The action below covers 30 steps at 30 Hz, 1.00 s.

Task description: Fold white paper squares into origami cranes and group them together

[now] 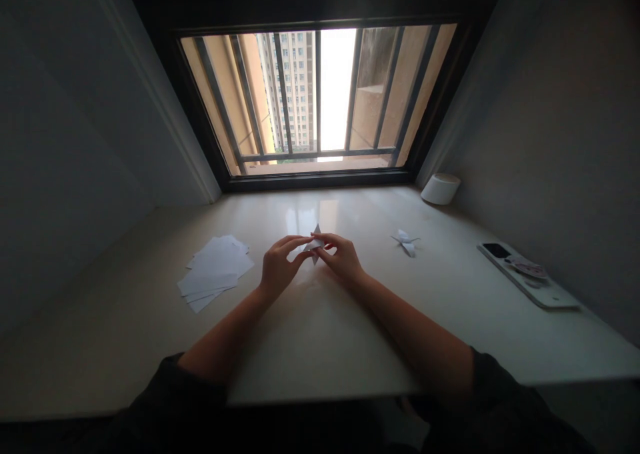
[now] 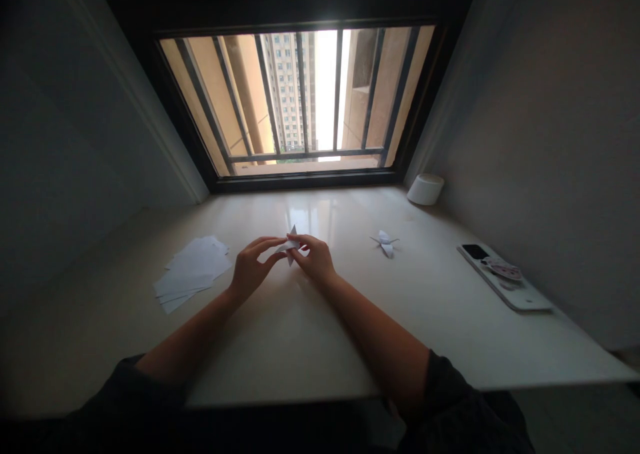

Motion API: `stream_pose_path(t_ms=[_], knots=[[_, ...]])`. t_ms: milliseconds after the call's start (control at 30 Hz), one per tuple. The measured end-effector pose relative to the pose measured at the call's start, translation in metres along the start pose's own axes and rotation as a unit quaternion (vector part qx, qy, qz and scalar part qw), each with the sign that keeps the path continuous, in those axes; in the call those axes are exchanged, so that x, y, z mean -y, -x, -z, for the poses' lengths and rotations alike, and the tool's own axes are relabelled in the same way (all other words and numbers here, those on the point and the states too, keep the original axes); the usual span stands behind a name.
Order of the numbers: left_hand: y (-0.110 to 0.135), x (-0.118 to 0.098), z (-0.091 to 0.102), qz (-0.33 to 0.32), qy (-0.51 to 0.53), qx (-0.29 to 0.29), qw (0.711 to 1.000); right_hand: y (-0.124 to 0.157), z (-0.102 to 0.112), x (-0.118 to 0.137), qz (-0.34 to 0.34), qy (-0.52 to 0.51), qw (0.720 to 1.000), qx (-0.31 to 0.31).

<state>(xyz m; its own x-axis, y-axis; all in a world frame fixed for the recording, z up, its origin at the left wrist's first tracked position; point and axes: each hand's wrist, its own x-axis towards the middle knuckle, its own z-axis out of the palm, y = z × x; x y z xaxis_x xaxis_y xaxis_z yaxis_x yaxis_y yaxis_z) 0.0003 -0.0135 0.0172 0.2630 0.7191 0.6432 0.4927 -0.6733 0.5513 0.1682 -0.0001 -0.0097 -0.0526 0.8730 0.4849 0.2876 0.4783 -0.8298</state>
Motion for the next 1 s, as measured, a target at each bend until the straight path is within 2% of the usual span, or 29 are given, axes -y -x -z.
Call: stream_pose_path(t_ms=[367, 567, 767, 867, 1000], knots=[[0.002, 0.001, -0.001, -0.011, 0.077, -0.059, 0.995, -0.003, -0.001, 0.001, -0.062, -0.106, 0.991, 0.045], [0.002, 0.000, -0.002, -0.003, 0.110, -0.065, 0.992, -0.003, -0.001, 0.005, -0.073, -0.124, 0.988, 0.062], [0.001, -0.008, 0.002, 0.020, 0.096, -0.058, 0.993, -0.003, -0.001, 0.005, -0.074, -0.124, 0.988, 0.056], [0.000, -0.006, 0.003, 0.053, 0.103, -0.046, 0.992, -0.003, -0.002, 0.004, -0.079, -0.132, 0.988, 0.034], [0.001, 0.006, -0.004, 0.171, 0.185, -0.014, 0.968, -0.004, -0.002, 0.003, -0.056, -0.155, 0.986, 0.002]])
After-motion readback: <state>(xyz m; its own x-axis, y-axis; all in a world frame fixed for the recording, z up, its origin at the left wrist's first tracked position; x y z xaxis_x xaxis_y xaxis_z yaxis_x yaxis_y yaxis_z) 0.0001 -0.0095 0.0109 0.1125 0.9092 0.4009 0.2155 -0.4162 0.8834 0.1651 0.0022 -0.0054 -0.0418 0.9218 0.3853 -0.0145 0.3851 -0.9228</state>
